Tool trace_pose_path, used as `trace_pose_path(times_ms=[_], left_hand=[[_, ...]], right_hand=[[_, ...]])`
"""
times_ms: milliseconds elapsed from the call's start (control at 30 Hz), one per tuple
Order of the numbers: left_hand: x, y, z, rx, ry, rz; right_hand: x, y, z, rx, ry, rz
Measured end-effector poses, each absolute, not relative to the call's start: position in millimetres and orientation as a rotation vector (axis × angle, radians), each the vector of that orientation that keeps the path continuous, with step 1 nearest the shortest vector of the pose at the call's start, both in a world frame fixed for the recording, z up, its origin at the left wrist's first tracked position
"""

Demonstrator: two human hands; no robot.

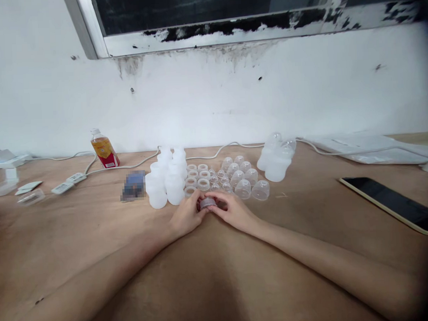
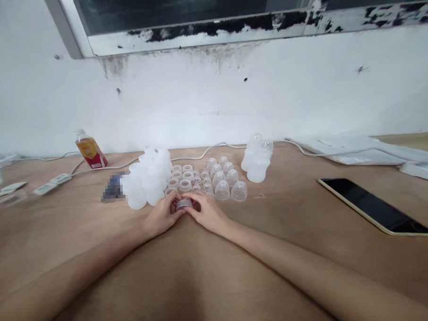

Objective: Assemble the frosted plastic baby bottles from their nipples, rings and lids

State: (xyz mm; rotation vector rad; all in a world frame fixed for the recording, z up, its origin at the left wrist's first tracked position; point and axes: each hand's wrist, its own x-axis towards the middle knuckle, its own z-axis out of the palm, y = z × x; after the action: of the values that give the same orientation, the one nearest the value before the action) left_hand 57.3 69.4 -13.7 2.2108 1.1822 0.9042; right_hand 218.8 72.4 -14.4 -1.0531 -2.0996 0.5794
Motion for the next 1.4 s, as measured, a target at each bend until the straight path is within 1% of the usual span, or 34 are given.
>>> trace_pose_path(times_ms=[167, 500, 667, 933, 1400], left_hand=[[56, 69, -15, 2.227, 1.251, 0.898], [71, 72, -13, 2.344, 1.276, 0.913], [80, 76, -13, 2.383, 1.313, 0.873], [70, 78, -17, 2.257, 1.181, 0.915], [74, 74, -9, 2.278, 1.202, 0.976]], right_hand=[[218, 68, -11, -0.991, -2.143, 0.573], [219, 72, -15, -1.052, -2.085, 0.548], [223, 75, -16, -1.139, -2.063, 0.437], [230, 74, -11, -0.995, -2.269, 0.383], [229, 70, -14, -1.005, -2.153, 0.294]])
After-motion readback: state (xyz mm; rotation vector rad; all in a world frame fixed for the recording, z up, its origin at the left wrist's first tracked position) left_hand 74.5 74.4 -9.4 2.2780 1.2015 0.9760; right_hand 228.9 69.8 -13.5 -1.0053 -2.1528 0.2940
